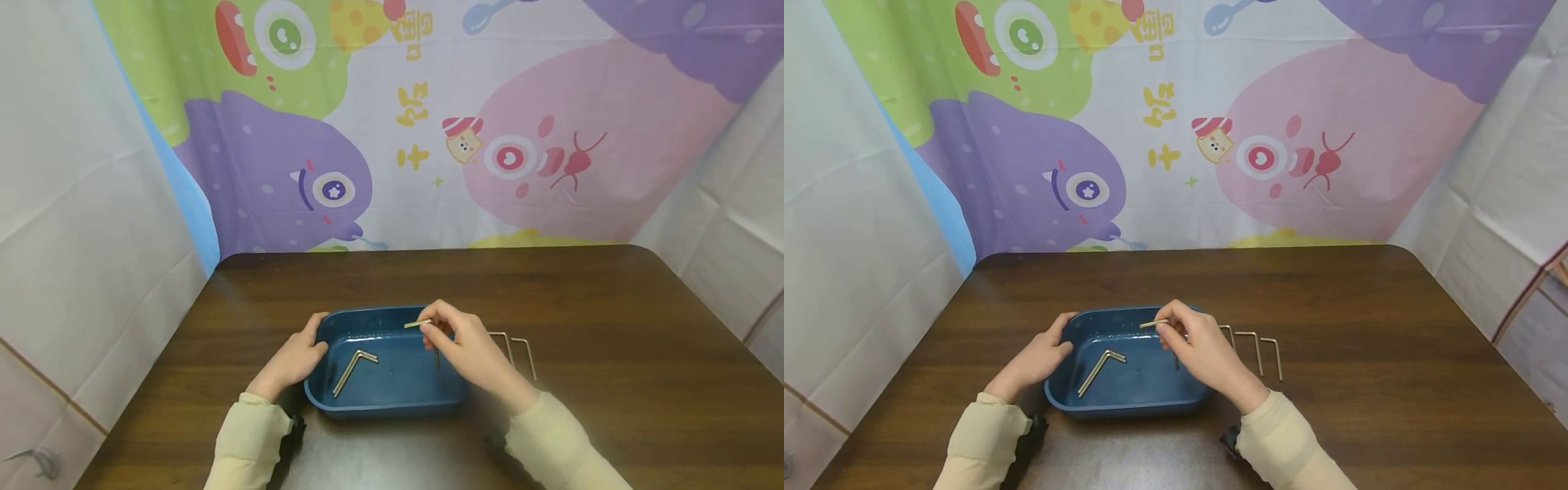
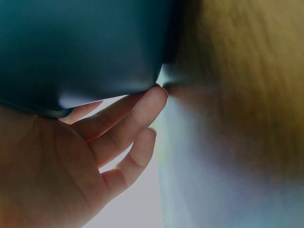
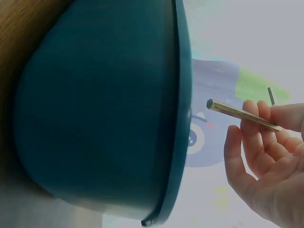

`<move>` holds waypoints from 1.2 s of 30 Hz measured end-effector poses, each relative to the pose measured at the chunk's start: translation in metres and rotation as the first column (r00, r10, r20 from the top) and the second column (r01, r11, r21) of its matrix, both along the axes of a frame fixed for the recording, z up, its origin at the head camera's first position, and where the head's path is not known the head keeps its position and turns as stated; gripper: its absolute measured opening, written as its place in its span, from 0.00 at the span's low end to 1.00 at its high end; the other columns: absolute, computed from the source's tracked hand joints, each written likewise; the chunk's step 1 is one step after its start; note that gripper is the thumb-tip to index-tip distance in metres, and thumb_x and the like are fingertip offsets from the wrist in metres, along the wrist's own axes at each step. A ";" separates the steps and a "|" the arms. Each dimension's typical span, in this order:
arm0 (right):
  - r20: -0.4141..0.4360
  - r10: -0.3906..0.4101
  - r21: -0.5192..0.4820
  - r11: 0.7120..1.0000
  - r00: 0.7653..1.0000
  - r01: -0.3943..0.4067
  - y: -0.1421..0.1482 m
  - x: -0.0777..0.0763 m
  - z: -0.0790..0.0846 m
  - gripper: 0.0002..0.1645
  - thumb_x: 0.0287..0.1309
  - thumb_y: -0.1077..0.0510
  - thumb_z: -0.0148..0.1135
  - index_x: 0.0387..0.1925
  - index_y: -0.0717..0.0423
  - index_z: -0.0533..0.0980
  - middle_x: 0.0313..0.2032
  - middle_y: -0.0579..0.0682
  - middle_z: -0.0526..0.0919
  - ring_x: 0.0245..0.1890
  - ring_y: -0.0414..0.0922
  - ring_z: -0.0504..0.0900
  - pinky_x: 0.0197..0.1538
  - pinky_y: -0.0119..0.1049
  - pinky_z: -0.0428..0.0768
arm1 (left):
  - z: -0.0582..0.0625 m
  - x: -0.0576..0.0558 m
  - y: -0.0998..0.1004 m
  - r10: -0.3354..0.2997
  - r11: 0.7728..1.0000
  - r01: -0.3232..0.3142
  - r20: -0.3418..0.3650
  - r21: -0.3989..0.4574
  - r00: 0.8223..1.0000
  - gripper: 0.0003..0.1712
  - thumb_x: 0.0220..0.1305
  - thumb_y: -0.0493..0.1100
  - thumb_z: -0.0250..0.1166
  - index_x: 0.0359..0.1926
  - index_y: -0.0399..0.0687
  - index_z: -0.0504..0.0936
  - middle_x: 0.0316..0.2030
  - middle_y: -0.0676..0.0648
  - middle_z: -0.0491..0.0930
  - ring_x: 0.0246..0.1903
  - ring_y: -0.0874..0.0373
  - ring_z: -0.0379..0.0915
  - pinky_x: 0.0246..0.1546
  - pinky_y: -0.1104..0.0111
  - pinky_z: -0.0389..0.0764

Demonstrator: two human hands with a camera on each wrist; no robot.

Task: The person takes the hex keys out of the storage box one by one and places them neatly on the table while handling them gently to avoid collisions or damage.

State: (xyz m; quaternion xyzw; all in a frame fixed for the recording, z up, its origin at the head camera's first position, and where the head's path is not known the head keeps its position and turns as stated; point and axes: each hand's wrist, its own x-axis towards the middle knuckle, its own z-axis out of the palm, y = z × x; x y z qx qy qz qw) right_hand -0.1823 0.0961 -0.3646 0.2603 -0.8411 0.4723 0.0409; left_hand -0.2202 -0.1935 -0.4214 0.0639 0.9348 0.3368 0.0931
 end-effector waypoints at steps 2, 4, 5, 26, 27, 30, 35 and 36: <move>0.005 -0.012 -0.003 1.000 1.000 0.012 0.003 0.000 0.000 0.03 0.61 0.55 0.52 0.37 0.46 0.72 0.24 0.43 0.76 0.25 0.40 0.76 0.27 0.32 0.73 | 0.000 0.000 0.000 -0.001 1.000 0.001 0.000 -0.002 1.000 0.29 0.61 0.39 0.45 0.64 0.48 0.54 0.58 0.34 0.67 0.37 0.50 0.75 0.39 0.56 0.76; 0.007 -0.021 -0.011 1.000 1.000 0.021 0.005 0.001 0.000 0.03 0.61 0.54 0.53 0.36 0.46 0.72 0.23 0.44 0.76 0.25 0.41 0.76 0.25 0.32 0.72 | 0.000 0.000 0.000 -0.002 1.000 0.002 -0.002 -0.002 1.000 0.29 0.61 0.39 0.45 0.64 0.48 0.54 0.58 0.34 0.67 0.37 0.51 0.75 0.38 0.58 0.77; 0.006 -0.028 -0.013 1.000 1.000 0.028 0.007 0.001 0.001 0.03 0.61 0.53 0.53 0.36 0.45 0.72 0.23 0.44 0.76 0.24 0.40 0.75 0.25 0.32 0.72 | 0.000 0.000 0.000 -0.002 1.000 0.002 -0.003 -0.001 1.000 0.29 0.61 0.39 0.45 0.64 0.48 0.54 0.58 0.34 0.67 0.36 0.51 0.75 0.37 0.58 0.77; -0.075 -0.166 -0.034 0.986 0.983 0.163 0.034 -0.012 0.004 0.04 0.56 0.57 0.59 0.34 0.47 0.77 0.29 0.43 0.76 0.26 0.40 0.78 0.27 0.32 0.73 | 0.000 0.001 0.000 -0.010 1.000 0.010 -0.010 0.010 1.000 0.28 0.61 0.39 0.45 0.64 0.49 0.55 0.56 0.33 0.68 0.32 0.52 0.75 0.31 0.63 0.75; -0.076 -0.170 -0.028 0.985 0.982 0.169 0.036 -0.012 0.005 0.04 0.56 0.56 0.59 0.35 0.47 0.77 0.30 0.43 0.77 0.27 0.40 0.78 0.29 0.32 0.74 | 0.000 0.001 0.000 -0.009 1.000 0.009 -0.007 0.010 1.000 0.28 0.61 0.39 0.45 0.64 0.49 0.54 0.56 0.33 0.68 0.32 0.52 0.75 0.30 0.63 0.75; -0.073 -0.180 -0.013 0.984 0.981 0.179 0.041 -0.013 0.006 0.05 0.56 0.55 0.59 0.35 0.47 0.77 0.31 0.43 0.78 0.29 0.40 0.77 0.33 0.33 0.75 | 0.001 0.002 0.000 -0.007 1.000 0.007 -0.002 0.010 1.000 0.28 0.61 0.39 0.45 0.64 0.49 0.54 0.56 0.33 0.68 0.32 0.52 0.75 0.30 0.64 0.75; -0.057 -0.198 0.016 0.980 0.978 0.200 0.051 -0.016 0.009 0.06 0.57 0.53 0.58 0.37 0.47 0.77 0.31 0.45 0.79 0.29 0.42 0.76 0.34 0.34 0.74 | 0.001 0.001 0.000 -0.011 1.000 0.011 -0.016 0.008 1.000 0.28 0.61 0.39 0.45 0.63 0.50 0.55 0.55 0.33 0.69 0.31 0.53 0.75 0.30 0.64 0.75; -0.052 -0.203 0.025 0.978 0.978 0.205 0.053 -0.016 0.010 0.06 0.57 0.53 0.57 0.37 0.47 0.77 0.31 0.45 0.79 0.29 0.42 0.75 0.34 0.33 0.74 | 0.001 0.001 0.000 -0.012 1.000 0.012 -0.019 0.007 1.000 0.27 0.61 0.39 0.45 0.63 0.50 0.55 0.55 0.33 0.69 0.31 0.53 0.75 0.30 0.64 0.75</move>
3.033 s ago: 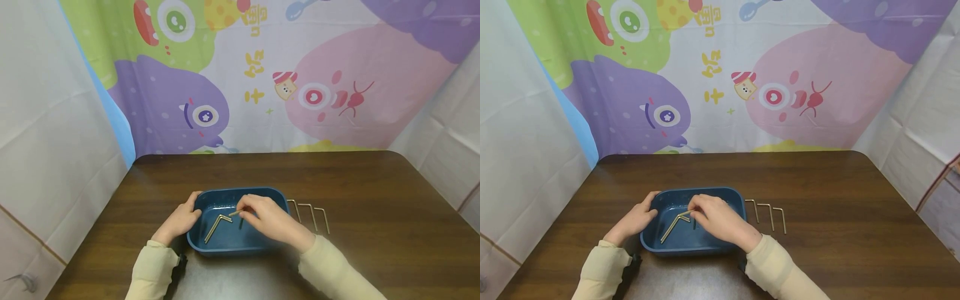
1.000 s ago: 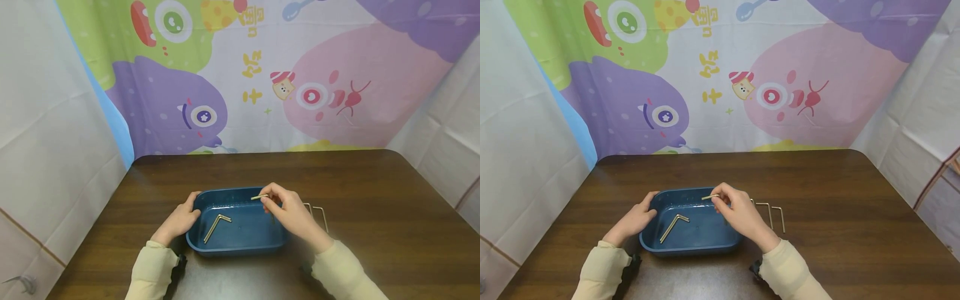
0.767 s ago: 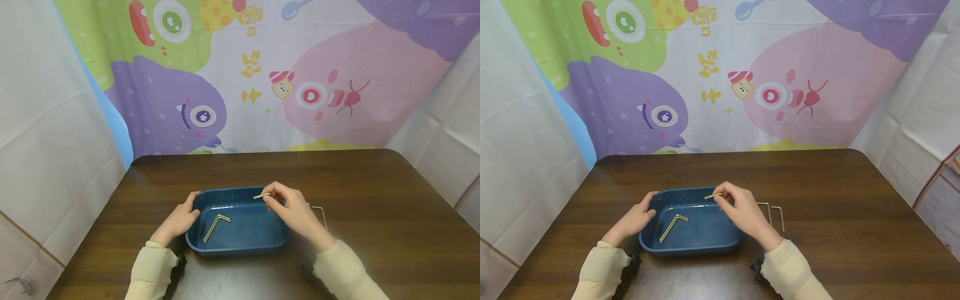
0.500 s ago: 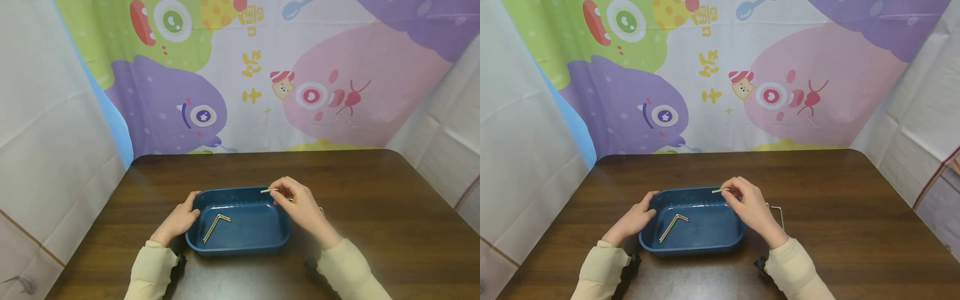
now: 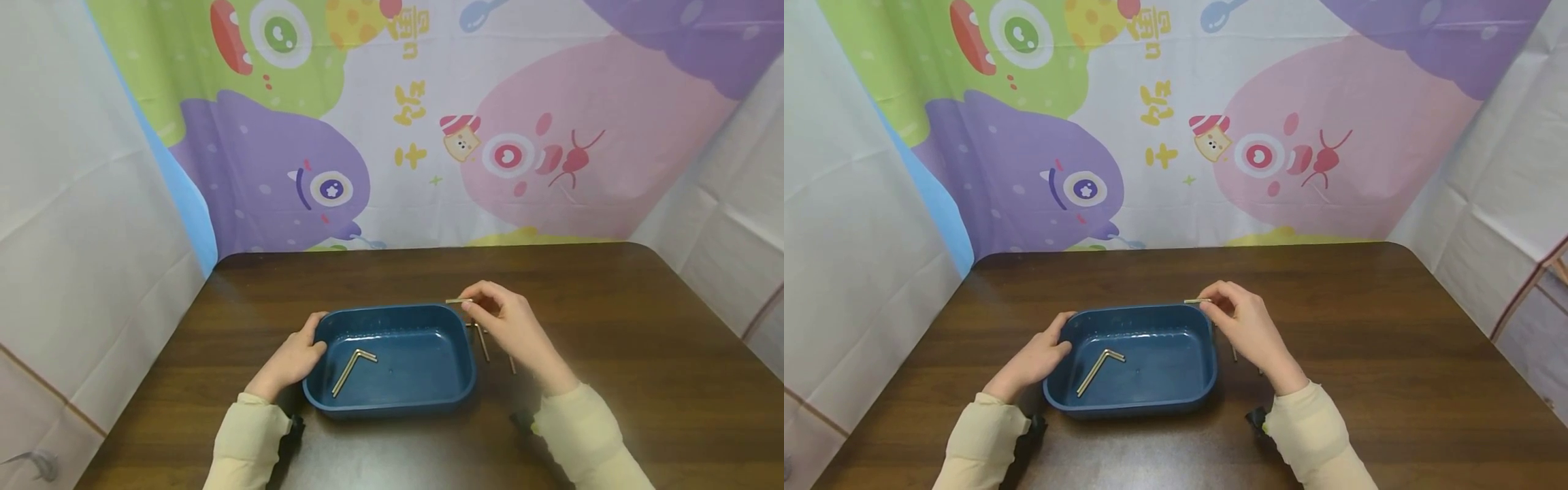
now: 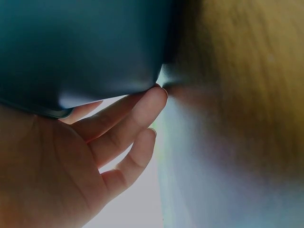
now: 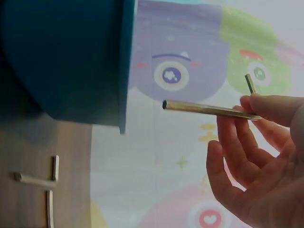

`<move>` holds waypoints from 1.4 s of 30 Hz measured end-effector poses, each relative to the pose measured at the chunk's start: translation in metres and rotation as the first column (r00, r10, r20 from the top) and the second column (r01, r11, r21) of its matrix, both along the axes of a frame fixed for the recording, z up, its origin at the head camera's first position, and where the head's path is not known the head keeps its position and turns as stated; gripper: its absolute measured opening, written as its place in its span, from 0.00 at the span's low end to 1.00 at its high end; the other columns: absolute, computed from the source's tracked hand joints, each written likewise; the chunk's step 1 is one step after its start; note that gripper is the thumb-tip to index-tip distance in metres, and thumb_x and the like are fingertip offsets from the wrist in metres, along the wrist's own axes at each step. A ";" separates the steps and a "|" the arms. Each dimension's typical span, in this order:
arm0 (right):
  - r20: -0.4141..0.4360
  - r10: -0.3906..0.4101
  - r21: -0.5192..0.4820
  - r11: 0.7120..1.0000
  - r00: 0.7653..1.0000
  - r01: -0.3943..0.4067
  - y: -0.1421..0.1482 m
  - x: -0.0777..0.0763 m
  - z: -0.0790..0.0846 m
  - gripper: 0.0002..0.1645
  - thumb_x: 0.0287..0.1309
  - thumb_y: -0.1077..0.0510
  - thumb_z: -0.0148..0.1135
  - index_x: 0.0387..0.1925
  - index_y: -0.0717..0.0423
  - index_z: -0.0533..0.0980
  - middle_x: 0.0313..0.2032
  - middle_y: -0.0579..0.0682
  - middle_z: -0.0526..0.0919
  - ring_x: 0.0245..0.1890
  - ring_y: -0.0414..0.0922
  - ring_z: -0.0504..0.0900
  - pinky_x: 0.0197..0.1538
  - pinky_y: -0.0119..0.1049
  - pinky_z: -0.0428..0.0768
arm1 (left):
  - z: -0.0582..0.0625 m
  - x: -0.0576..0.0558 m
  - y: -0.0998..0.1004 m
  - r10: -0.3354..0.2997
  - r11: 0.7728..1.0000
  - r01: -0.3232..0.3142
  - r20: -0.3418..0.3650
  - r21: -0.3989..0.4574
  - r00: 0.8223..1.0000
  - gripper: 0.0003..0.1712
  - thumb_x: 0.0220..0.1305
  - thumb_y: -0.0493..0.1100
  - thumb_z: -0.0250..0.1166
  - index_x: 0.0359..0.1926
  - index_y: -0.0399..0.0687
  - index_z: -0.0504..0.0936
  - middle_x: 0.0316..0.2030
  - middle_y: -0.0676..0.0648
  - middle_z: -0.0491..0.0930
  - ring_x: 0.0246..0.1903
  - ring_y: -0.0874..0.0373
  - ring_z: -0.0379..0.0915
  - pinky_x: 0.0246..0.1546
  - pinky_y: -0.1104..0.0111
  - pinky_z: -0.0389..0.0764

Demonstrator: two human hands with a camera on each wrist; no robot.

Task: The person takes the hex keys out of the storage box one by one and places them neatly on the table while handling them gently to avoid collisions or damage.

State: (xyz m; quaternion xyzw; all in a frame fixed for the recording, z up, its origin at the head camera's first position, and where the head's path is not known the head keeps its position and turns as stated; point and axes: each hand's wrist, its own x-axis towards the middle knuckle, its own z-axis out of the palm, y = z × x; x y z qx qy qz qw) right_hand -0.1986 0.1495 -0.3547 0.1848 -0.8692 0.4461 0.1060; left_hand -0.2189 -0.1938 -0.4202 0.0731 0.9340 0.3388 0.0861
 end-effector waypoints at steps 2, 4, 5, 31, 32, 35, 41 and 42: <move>0.014 -0.013 0.022 1.000 1.000 0.012 0.005 -0.001 0.001 0.07 0.58 0.52 0.57 0.37 0.47 0.76 0.31 0.45 0.79 0.29 0.43 0.75 0.33 0.33 0.73 | 0.000 -0.001 0.000 -0.001 1.000 0.001 -0.006 -0.003 1.000 0.27 0.61 0.39 0.45 0.63 0.50 0.56 0.55 0.33 0.70 0.31 0.52 0.75 0.31 0.63 0.75; 0.031 -0.022 0.045 0.999 0.999 0.020 0.009 -0.003 0.001 0.08 0.58 0.52 0.57 0.38 0.48 0.76 0.31 0.45 0.79 0.29 0.43 0.74 0.32 0.33 0.72 | 0.000 -0.001 0.000 -0.004 1.000 0.004 -0.010 -0.008 1.000 0.28 0.61 0.39 0.45 0.63 0.49 0.55 0.55 0.33 0.69 0.33 0.52 0.75 0.32 0.62 0.75; 0.039 -0.028 0.058 0.998 0.999 0.025 0.011 -0.004 0.002 0.09 0.58 0.52 0.57 0.38 0.49 0.76 0.30 0.44 0.79 0.29 0.43 0.74 0.32 0.33 0.72 | 0.000 -0.002 0.000 -0.004 1.000 0.004 -0.010 -0.010 1.000 0.28 0.61 0.39 0.45 0.63 0.49 0.55 0.55 0.33 0.69 0.33 0.52 0.75 0.33 0.62 0.75; 0.113 -0.103 0.204 0.976 0.988 0.078 0.049 -0.016 -0.003 0.06 0.56 0.56 0.59 0.36 0.51 0.77 0.27 0.49 0.78 0.28 0.43 0.73 0.34 0.36 0.69 | 0.001 0.000 0.001 0.000 1.000 0.000 0.006 -0.005 1.000 0.28 0.61 0.39 0.45 0.63 0.48 0.55 0.55 0.32 0.69 0.34 0.51 0.75 0.33 0.61 0.75; 0.116 -0.101 0.206 0.976 0.988 0.076 0.050 -0.017 -0.003 0.06 0.56 0.56 0.59 0.36 0.51 0.77 0.27 0.49 0.78 0.28 0.43 0.72 0.34 0.36 0.69 | 0.001 0.000 0.001 0.000 1.000 0.000 0.007 -0.004 1.000 0.28 0.61 0.38 0.45 0.63 0.48 0.55 0.55 0.32 0.68 0.33 0.51 0.75 0.33 0.61 0.76; 0.130 -0.096 0.210 0.975 0.987 0.068 0.053 -0.019 -0.006 0.07 0.55 0.56 0.59 0.36 0.53 0.77 0.26 0.49 0.76 0.28 0.43 0.72 0.34 0.36 0.69 | 0.001 0.000 0.000 0.000 1.000 0.000 0.006 -0.003 1.000 0.28 0.61 0.38 0.45 0.63 0.49 0.55 0.55 0.32 0.69 0.33 0.51 0.75 0.32 0.62 0.75; 0.174 -0.096 0.226 0.973 0.980 0.055 0.060 -0.024 -0.012 0.09 0.55 0.57 0.59 0.37 0.57 0.75 0.26 0.49 0.75 0.28 0.44 0.71 0.33 0.36 0.69 | 0.001 0.000 0.000 -0.002 1.000 0.002 0.009 0.002 1.000 0.28 0.61 0.39 0.45 0.63 0.49 0.55 0.55 0.32 0.69 0.32 0.51 0.74 0.31 0.63 0.74; 0.180 -0.095 0.232 0.971 0.979 0.051 0.062 -0.024 -0.013 0.09 0.55 0.57 0.59 0.37 0.57 0.75 0.26 0.49 0.75 0.28 0.44 0.71 0.33 0.36 0.69 | 0.001 0.000 0.000 -0.002 1.000 0.002 0.011 0.004 1.000 0.28 0.61 0.38 0.45 0.63 0.49 0.55 0.54 0.32 0.69 0.32 0.51 0.74 0.30 0.63 0.74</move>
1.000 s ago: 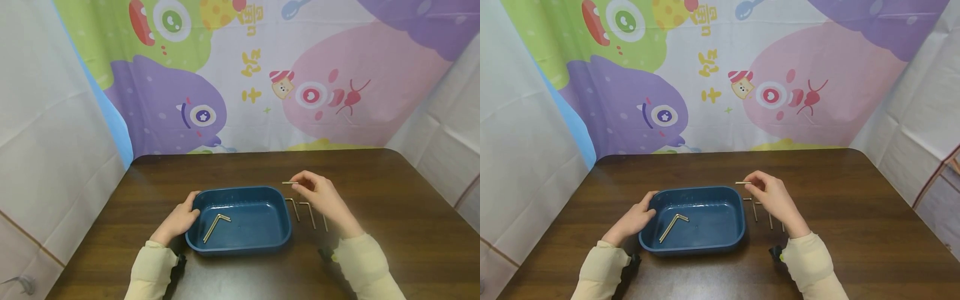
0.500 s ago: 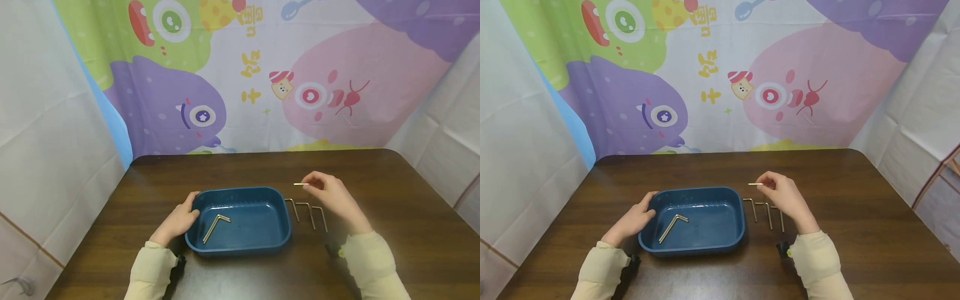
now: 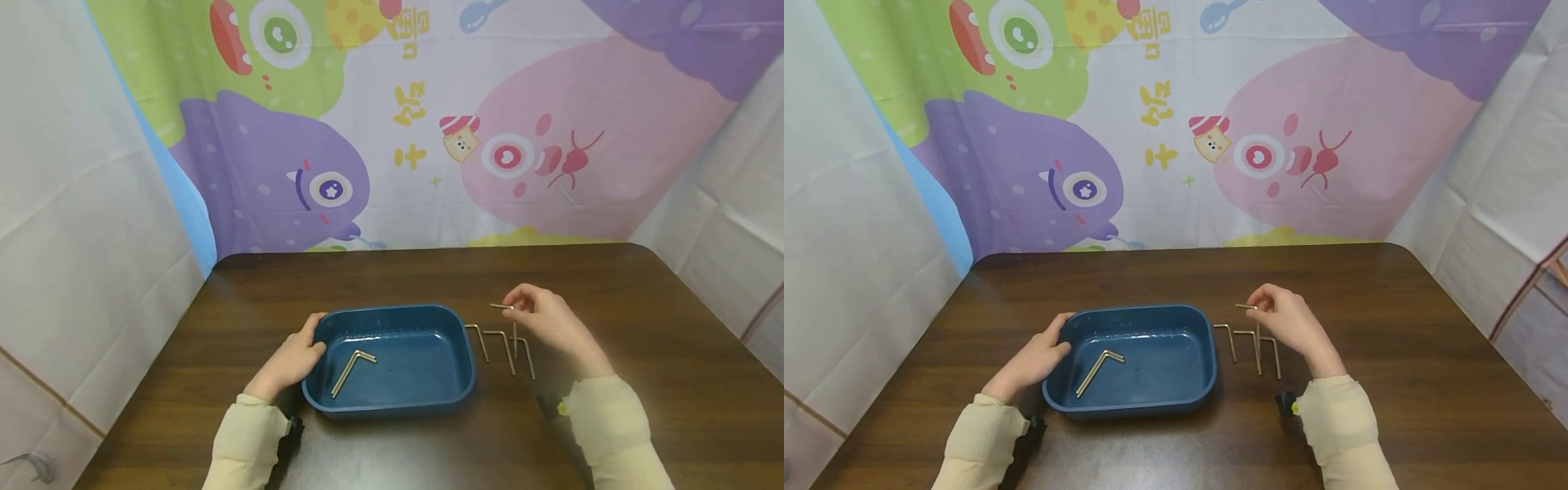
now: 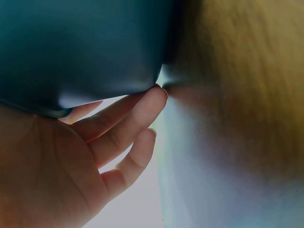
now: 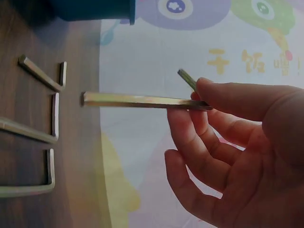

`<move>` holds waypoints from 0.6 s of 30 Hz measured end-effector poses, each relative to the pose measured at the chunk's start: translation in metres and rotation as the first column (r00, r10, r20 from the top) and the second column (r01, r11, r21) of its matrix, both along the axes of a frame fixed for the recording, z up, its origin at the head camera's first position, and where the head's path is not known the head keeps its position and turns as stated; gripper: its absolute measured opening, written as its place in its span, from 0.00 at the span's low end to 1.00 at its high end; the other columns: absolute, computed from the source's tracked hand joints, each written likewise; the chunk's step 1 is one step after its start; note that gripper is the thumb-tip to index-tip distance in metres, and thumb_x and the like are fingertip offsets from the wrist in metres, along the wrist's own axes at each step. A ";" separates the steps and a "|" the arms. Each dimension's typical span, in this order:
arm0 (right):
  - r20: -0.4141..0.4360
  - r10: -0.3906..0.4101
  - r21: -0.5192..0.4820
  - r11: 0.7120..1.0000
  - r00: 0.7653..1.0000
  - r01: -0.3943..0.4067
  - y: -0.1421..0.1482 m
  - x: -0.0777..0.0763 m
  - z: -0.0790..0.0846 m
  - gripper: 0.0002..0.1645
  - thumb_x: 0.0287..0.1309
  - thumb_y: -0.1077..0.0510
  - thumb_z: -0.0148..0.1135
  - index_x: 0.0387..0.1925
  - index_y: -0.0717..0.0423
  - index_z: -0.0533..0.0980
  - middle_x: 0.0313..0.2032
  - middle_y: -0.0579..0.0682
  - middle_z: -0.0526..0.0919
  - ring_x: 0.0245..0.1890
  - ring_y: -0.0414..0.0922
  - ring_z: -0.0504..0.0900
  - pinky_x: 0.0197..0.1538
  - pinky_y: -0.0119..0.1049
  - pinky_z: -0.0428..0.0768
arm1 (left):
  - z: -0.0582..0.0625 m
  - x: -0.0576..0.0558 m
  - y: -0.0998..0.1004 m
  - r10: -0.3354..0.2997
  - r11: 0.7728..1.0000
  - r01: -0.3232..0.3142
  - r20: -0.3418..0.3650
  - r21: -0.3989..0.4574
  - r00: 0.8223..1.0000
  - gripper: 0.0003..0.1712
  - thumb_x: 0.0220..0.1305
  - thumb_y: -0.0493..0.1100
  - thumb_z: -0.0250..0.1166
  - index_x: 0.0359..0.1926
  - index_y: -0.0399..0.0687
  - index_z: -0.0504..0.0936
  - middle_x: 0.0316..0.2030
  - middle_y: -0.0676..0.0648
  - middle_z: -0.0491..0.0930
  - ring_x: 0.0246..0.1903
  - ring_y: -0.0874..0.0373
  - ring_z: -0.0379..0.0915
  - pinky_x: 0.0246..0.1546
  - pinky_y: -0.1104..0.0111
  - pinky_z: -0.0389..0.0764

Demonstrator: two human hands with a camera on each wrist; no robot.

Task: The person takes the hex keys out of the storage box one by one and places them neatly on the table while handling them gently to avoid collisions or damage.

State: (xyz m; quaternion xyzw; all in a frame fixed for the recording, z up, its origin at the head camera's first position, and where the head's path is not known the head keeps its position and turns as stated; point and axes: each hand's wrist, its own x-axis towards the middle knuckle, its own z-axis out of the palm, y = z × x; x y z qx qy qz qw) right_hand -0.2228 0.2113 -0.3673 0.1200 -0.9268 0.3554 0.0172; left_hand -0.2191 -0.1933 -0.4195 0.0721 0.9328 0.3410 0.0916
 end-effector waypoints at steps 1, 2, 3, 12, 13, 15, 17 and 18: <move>0.007 0.003 0.008 1.000 1.000 -0.003 0.001 0.000 -0.001 0.09 0.55 0.57 0.59 0.36 0.57 0.75 0.26 0.49 0.75 0.28 0.44 0.71 0.33 0.36 0.69 | 0.000 0.000 0.000 0.000 1.000 0.000 0.002 0.001 1.000 0.28 0.61 0.38 0.45 0.63 0.49 0.55 0.54 0.33 0.69 0.31 0.52 0.74 0.29 0.64 0.73; 0.014 0.008 0.015 1.000 1.000 -0.008 0.003 -0.001 -0.001 0.08 0.55 0.57 0.59 0.36 0.57 0.75 0.26 0.49 0.75 0.28 0.44 0.71 0.33 0.37 0.69 | 0.000 0.000 0.000 0.000 1.000 0.000 0.004 0.003 1.000 0.28 0.61 0.38 0.45 0.63 0.49 0.55 0.54 0.33 0.69 0.30 0.52 0.74 0.29 0.64 0.73; 0.021 0.014 0.023 1.000 1.000 -0.014 0.004 -0.001 -0.002 0.08 0.55 0.58 0.58 0.36 0.57 0.75 0.26 0.49 0.75 0.28 0.45 0.71 0.33 0.37 0.69 | 0.000 0.000 0.000 0.000 1.000 0.000 0.004 0.004 1.000 0.28 0.61 0.38 0.45 0.63 0.49 0.54 0.53 0.33 0.70 0.30 0.52 0.74 0.28 0.65 0.73; 0.052 0.045 0.080 0.996 0.998 -0.050 0.018 -0.003 -0.007 0.06 0.54 0.59 0.58 0.34 0.56 0.74 0.26 0.48 0.76 0.27 0.43 0.72 0.34 0.37 0.69 | 0.000 -0.001 -0.001 -0.002 1.000 0.002 0.002 0.003 1.000 0.28 0.62 0.39 0.45 0.64 0.49 0.54 0.55 0.33 0.69 0.30 0.52 0.75 0.29 0.64 0.73; 0.058 0.050 0.080 0.995 0.997 -0.055 0.019 -0.003 -0.008 0.06 0.54 0.59 0.57 0.34 0.57 0.74 0.26 0.49 0.76 0.27 0.43 0.72 0.33 0.37 0.69 | 0.000 -0.001 -0.001 -0.002 1.000 0.002 0.001 0.003 1.000 0.28 0.62 0.39 0.45 0.64 0.49 0.54 0.55 0.33 0.68 0.31 0.52 0.75 0.29 0.64 0.74; 0.073 0.056 0.082 0.995 0.996 -0.062 0.021 -0.004 -0.009 0.06 0.55 0.60 0.57 0.34 0.57 0.74 0.26 0.49 0.76 0.26 0.42 0.72 0.33 0.36 0.70 | 0.000 -0.001 -0.001 -0.001 1.000 0.001 0.002 0.004 1.000 0.28 0.62 0.39 0.45 0.64 0.49 0.54 0.55 0.33 0.68 0.31 0.52 0.75 0.29 0.64 0.74; 0.086 0.065 0.080 0.994 0.994 -0.072 0.023 -0.004 -0.010 0.06 0.55 0.60 0.57 0.34 0.58 0.74 0.25 0.50 0.77 0.25 0.42 0.73 0.31 0.36 0.70 | 0.000 0.000 0.000 -0.002 1.000 0.002 0.001 0.003 1.000 0.28 0.62 0.39 0.45 0.64 0.49 0.54 0.56 0.33 0.68 0.31 0.52 0.75 0.30 0.64 0.75; 0.090 0.069 0.082 0.994 0.994 -0.076 0.024 -0.004 -0.010 0.06 0.55 0.60 0.57 0.34 0.58 0.74 0.25 0.51 0.77 0.25 0.41 0.73 0.31 0.36 0.70 | 0.000 -0.001 0.000 -0.003 1.000 0.003 0.003 0.003 1.000 0.28 0.62 0.39 0.45 0.64 0.49 0.54 0.56 0.33 0.68 0.32 0.52 0.75 0.31 0.63 0.75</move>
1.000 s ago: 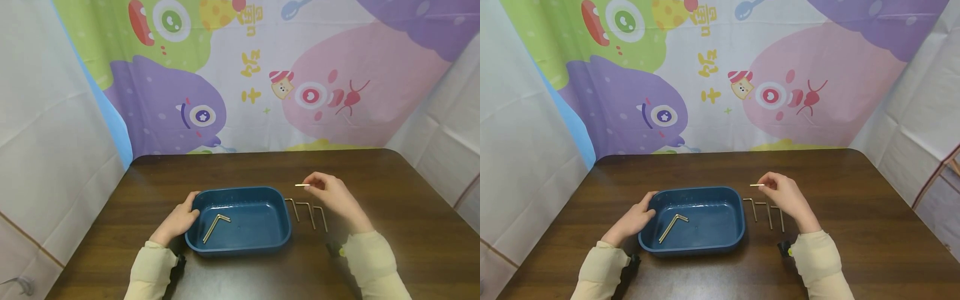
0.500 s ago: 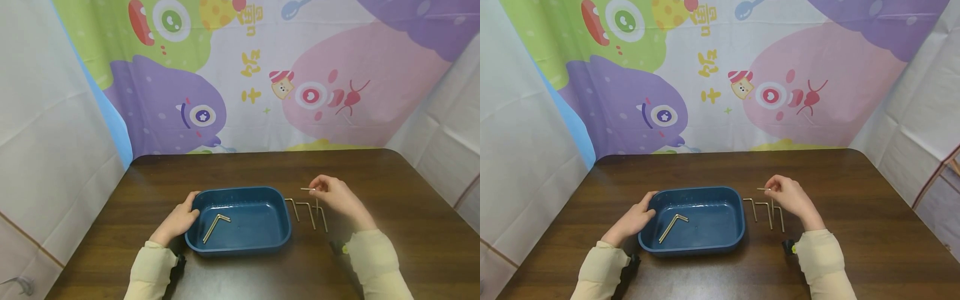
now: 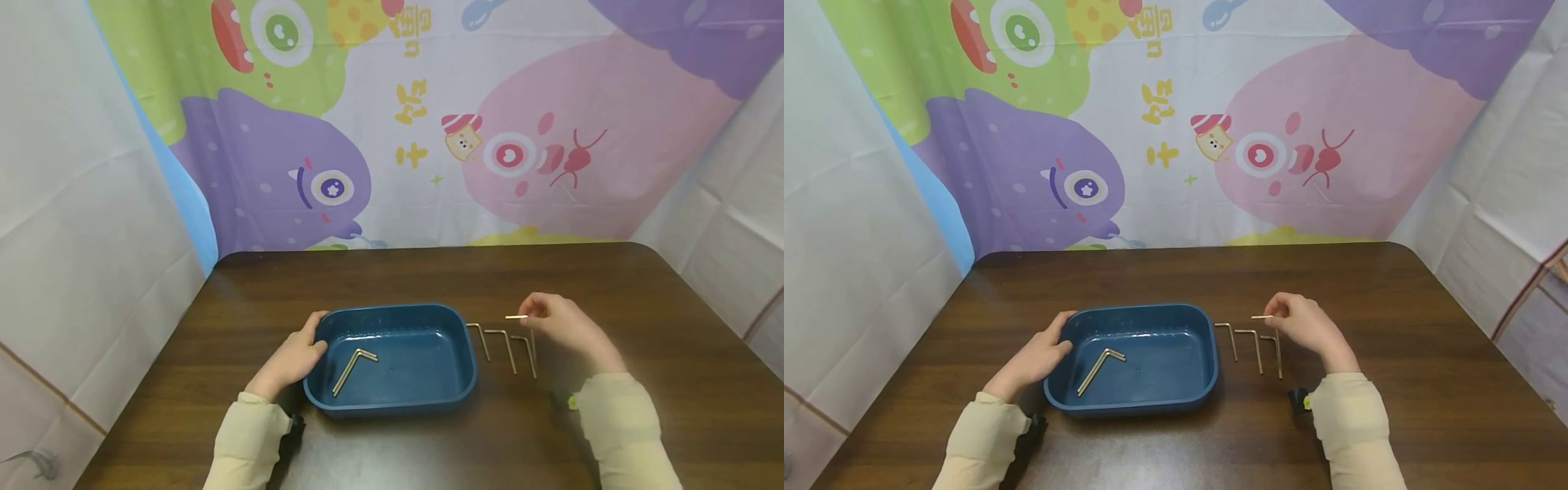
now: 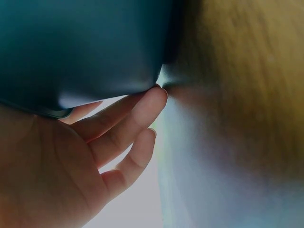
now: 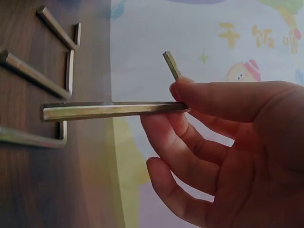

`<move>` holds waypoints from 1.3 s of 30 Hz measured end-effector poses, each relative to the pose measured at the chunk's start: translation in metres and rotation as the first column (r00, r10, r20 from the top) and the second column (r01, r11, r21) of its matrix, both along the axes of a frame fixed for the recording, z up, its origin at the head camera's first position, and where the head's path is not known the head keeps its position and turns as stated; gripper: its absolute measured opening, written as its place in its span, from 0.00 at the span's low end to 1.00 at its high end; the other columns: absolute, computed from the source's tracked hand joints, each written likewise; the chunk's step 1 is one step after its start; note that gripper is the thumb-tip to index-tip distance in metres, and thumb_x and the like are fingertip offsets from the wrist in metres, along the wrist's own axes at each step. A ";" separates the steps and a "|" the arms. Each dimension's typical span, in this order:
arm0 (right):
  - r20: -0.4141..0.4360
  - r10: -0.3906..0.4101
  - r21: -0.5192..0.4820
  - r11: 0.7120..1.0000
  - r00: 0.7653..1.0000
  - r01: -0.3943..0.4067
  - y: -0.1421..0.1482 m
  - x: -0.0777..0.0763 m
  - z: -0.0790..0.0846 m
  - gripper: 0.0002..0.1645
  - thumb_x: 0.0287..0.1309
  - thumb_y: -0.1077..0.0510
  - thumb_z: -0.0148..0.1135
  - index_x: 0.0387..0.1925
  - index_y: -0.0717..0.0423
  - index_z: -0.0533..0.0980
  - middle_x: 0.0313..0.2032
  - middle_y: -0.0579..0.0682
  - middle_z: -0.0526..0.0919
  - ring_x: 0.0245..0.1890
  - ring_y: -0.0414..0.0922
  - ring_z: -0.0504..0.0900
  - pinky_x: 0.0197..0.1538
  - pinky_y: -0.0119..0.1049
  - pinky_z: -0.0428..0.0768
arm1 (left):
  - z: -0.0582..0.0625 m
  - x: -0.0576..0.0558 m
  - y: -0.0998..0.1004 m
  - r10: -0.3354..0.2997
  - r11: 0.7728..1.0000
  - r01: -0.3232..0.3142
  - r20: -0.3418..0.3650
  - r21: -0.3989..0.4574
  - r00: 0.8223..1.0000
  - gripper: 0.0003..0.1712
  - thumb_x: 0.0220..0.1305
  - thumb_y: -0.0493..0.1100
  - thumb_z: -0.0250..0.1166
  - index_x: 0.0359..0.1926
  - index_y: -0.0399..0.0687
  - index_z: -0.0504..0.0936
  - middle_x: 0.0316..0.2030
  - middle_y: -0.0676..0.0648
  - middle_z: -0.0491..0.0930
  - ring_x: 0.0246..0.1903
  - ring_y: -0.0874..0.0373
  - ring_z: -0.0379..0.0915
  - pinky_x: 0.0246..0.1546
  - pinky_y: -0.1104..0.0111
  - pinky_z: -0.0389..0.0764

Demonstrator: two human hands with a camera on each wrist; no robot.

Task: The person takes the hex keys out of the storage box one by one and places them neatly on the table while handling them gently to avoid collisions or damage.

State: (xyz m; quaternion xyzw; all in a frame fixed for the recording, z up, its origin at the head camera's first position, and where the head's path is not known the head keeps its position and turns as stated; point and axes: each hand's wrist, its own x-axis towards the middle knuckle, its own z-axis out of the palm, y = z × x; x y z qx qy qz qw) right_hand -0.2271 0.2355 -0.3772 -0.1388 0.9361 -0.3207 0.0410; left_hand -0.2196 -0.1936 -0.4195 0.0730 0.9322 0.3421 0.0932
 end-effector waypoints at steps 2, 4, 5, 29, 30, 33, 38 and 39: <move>0.008 -0.001 0.005 1.000 1.000 0.001 0.003 0.000 -0.001 0.05 0.55 0.60 0.57 0.34 0.58 0.73 0.25 0.51 0.77 0.25 0.41 0.74 0.31 0.36 0.70 | 0.000 0.000 0.000 0.001 1.000 -0.001 0.004 0.000 1.000 0.28 0.62 0.39 0.45 0.64 0.49 0.54 0.56 0.33 0.68 0.32 0.52 0.75 0.32 0.62 0.76; 0.015 -0.001 0.012 1.000 1.000 0.000 0.006 0.000 -0.002 0.06 0.55 0.61 0.56 0.34 0.59 0.73 0.25 0.51 0.77 0.25 0.41 0.74 0.30 0.36 0.70 | 0.001 0.000 0.001 0.000 1.000 0.000 0.006 -0.002 1.000 0.28 0.62 0.39 0.45 0.64 0.49 0.54 0.56 0.33 0.68 0.33 0.52 0.75 0.32 0.62 0.76; 0.020 -0.005 0.015 1.000 1.000 0.005 0.007 0.000 -0.002 0.05 0.55 0.61 0.56 0.34 0.59 0.73 0.24 0.50 0.77 0.25 0.41 0.74 0.31 0.36 0.70 | 0.001 0.000 0.001 0.000 1.000 0.000 0.005 -0.004 1.000 0.28 0.62 0.39 0.45 0.64 0.49 0.54 0.56 0.33 0.68 0.33 0.52 0.75 0.33 0.62 0.76; 0.127 -0.035 0.134 0.991 0.991 0.017 0.026 -0.002 -0.016 0.03 0.53 0.63 0.55 0.30 0.61 0.72 0.24 0.51 0.77 0.24 0.42 0.73 0.29 0.38 0.68 | -0.001 -0.001 0.000 0.000 1.000 0.000 0.001 -0.003 1.000 0.29 0.61 0.39 0.45 0.64 0.47 0.54 0.56 0.33 0.68 0.33 0.52 0.74 0.35 0.61 0.74; 0.129 -0.037 0.141 0.990 0.991 0.018 0.027 -0.002 -0.017 0.03 0.53 0.63 0.55 0.30 0.61 0.72 0.24 0.51 0.76 0.24 0.43 0.73 0.29 0.38 0.68 | 0.000 -0.001 0.000 -0.001 1.000 0.001 0.000 -0.002 1.000 0.29 0.61 0.38 0.45 0.64 0.47 0.54 0.56 0.33 0.68 0.33 0.52 0.74 0.35 0.61 0.74; 0.144 -0.053 0.158 0.987 0.988 0.030 0.028 -0.003 -0.020 0.03 0.52 0.63 0.56 0.29 0.60 0.72 0.25 0.51 0.77 0.24 0.43 0.73 0.29 0.38 0.69 | 0.000 0.000 0.000 -0.001 1.000 0.001 0.001 -0.002 1.000 0.29 0.61 0.39 0.45 0.64 0.47 0.54 0.56 0.33 0.68 0.33 0.52 0.74 0.34 0.61 0.74; 0.174 -0.059 0.158 0.987 0.983 0.031 0.029 -0.003 -0.023 0.03 0.52 0.63 0.55 0.29 0.61 0.73 0.25 0.51 0.77 0.24 0.44 0.74 0.30 0.38 0.69 | -0.001 -0.001 0.001 0.001 1.000 -0.001 -0.001 -0.002 1.000 0.29 0.61 0.39 0.45 0.64 0.48 0.54 0.56 0.34 0.69 0.32 0.52 0.75 0.33 0.63 0.74; 0.178 -0.060 0.158 0.987 0.982 0.032 0.030 -0.002 -0.023 0.03 0.52 0.63 0.56 0.29 0.61 0.73 0.25 0.51 0.76 0.24 0.44 0.74 0.30 0.38 0.69 | -0.001 -0.001 0.001 0.001 1.000 -0.001 -0.002 -0.002 1.000 0.29 0.61 0.39 0.45 0.64 0.48 0.54 0.56 0.34 0.69 0.32 0.52 0.74 0.33 0.63 0.74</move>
